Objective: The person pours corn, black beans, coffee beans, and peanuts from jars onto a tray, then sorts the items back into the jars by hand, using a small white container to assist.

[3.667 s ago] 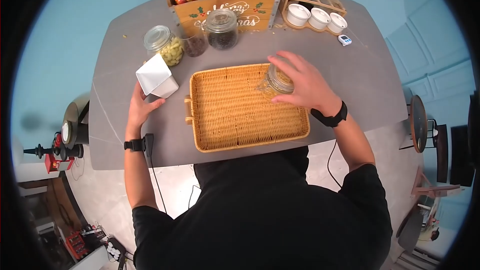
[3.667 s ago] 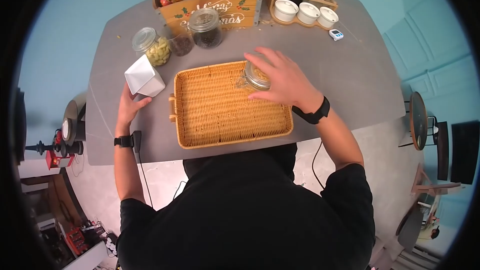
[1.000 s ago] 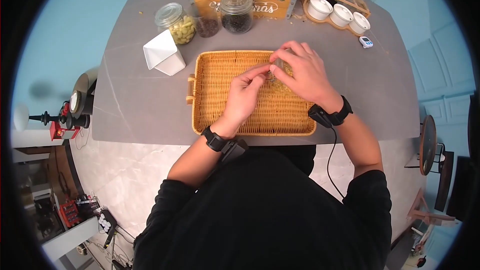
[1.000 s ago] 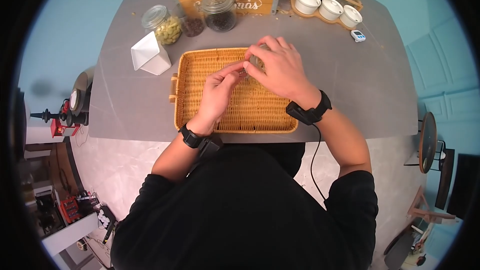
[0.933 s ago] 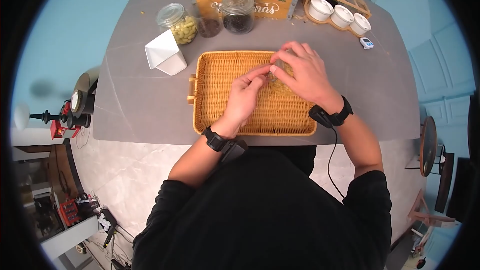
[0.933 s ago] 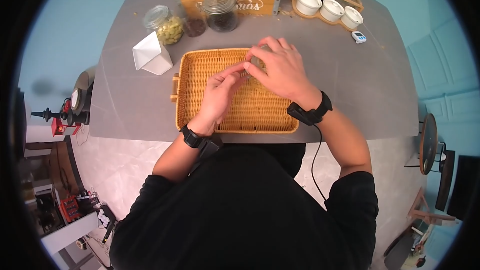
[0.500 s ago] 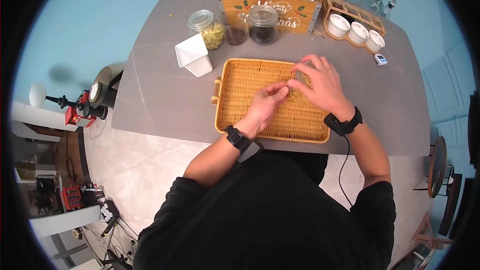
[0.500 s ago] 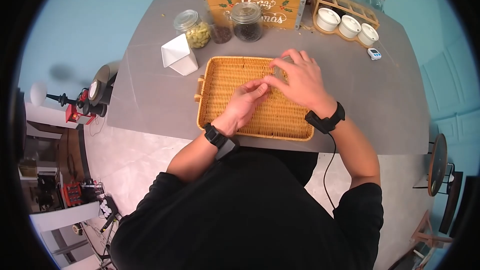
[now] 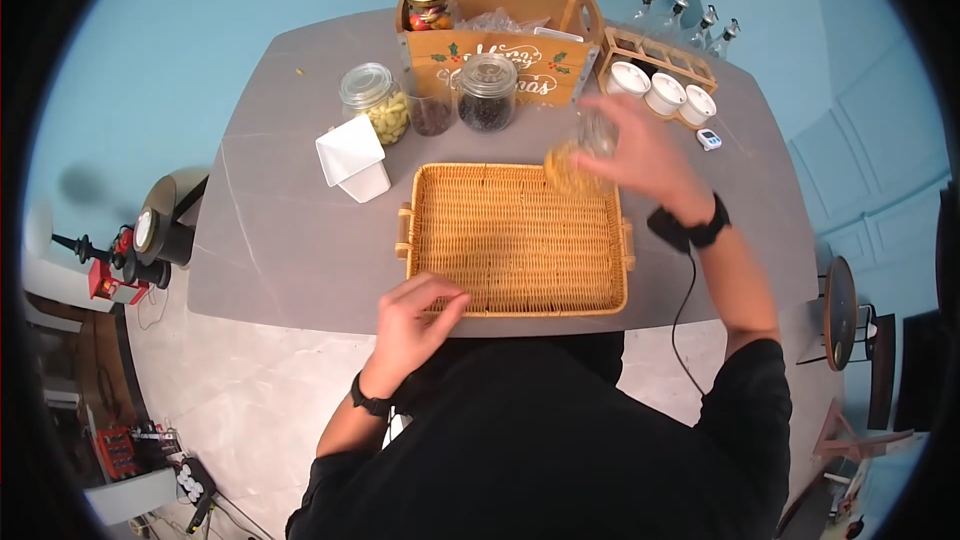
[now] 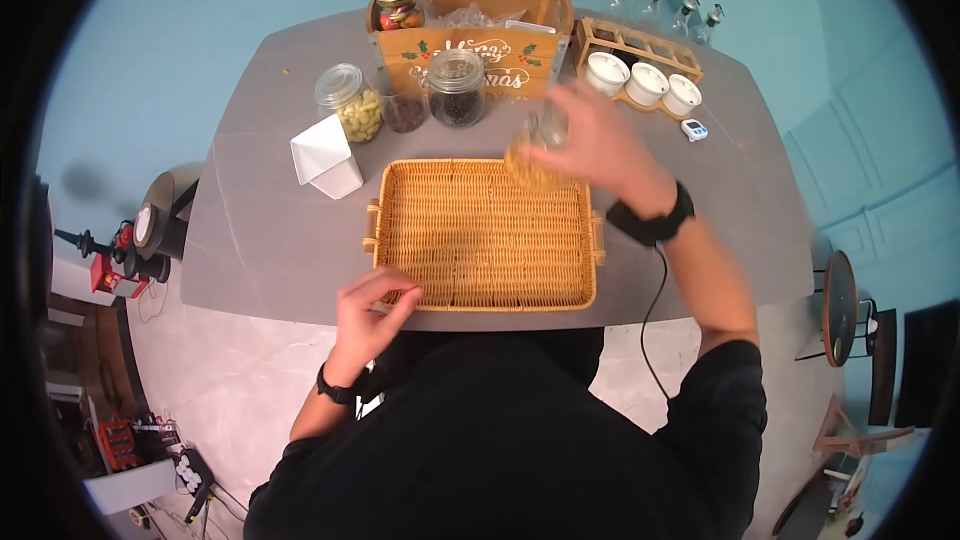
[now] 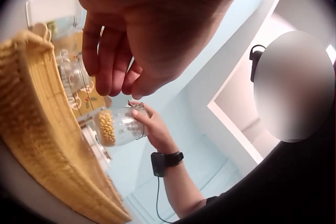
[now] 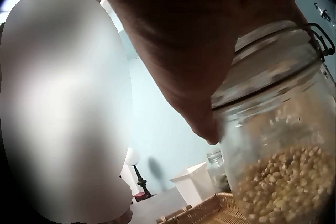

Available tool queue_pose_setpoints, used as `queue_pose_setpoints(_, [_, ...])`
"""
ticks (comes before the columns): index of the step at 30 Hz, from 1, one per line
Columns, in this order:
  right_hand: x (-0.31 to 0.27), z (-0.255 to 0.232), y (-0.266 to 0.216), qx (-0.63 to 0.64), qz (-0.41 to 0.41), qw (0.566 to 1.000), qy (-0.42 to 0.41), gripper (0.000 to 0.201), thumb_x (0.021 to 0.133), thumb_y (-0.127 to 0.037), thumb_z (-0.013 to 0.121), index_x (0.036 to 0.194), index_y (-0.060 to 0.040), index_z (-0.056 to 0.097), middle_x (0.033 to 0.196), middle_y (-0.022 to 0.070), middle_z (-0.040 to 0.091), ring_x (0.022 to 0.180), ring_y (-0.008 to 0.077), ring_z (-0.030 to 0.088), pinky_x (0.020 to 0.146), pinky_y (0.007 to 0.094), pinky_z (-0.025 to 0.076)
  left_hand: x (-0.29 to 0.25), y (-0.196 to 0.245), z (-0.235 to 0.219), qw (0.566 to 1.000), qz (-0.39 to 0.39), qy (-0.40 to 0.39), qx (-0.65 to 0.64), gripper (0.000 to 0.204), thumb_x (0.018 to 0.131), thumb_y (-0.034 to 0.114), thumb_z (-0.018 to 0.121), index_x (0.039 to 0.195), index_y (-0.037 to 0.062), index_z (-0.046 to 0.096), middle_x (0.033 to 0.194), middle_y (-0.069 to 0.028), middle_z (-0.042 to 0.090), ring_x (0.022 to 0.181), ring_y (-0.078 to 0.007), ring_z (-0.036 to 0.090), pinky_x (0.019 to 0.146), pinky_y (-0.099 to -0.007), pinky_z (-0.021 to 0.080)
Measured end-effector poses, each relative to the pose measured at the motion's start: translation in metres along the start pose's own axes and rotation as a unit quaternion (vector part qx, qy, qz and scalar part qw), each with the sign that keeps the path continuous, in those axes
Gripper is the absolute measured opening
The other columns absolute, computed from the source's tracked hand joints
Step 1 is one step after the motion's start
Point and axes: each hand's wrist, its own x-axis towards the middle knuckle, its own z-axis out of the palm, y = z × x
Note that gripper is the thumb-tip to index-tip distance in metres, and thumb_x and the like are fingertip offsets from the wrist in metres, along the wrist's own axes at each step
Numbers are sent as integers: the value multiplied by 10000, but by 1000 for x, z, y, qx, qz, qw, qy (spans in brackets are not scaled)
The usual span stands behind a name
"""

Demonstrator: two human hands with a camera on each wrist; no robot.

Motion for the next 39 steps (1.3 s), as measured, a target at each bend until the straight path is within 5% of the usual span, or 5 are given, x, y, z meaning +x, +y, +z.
queue_pose_setpoints(7, [120, 56, 62, -174, 97, 977, -77, 759, 875, -547, 891, 1402, -33, 707, 1327, 295, 760, 1185, 443, 770, 995, 535, 632, -5, -34, -47, 991, -46, 101, 69, 99, 942, 21, 884, 981, -14, 799, 922, -98, 800, 811, -238, 768, 779, -347, 612])
queue_pose_setpoints(16, [134, 103, 69, -145, 162, 971, -98, 858, 887, -570, 884, 1507, -42, 617, 1414, 270, 739, 1283, 428, 746, 1060, 524, 619, 43, -73, -88, 927, 71, 151, 337, 610, 886, 99, 933, 1442, 74, 684, 1470, -149, 678, 1029, -350, 763, 895, -477, 643])
queue_pose_setpoints(25, [95, 103, 54, -183, 46, 982, 29, 833, 927, -505, 914, 1530, -23, 599, 1461, 257, 685, 1371, 449, 664, 1143, 527, 549, 101, -126, -110, 884, 113, 48, 451, 234, 937, 13, 765, 1158, 51, 698, 1081, -139, 779, 953, -388, 784, 762, -475, 642])
queue_pose_setpoints(33, [-11, 65, -74, 228, -88, 969, 46, 1075, 825, -450, 1022, 1636, -22, 459, 1539, 261, 622, 1487, 400, 600, 1241, 498, 495, 93, 32, -59, 924, 214, 22, 316, 307, 850, -145, 751, 1109, 20, 769, 1035, -143, 789, 924, -377, 776, 773, -446, 639])
queue_pose_setpoints(39, [-24, 49, -34, 336, -34, 939, 68, 1009, 802, -271, 1008, 1619, -1, 480, 1464, 224, 689, 1348, 371, 710, 1161, 474, 562, 117, 70, -7, 959, 186, -12, 212, 348, 897, -49, 847, 1228, 44, 791, 1272, -151, 790, 1084, -380, 785, 872, -421, 672])
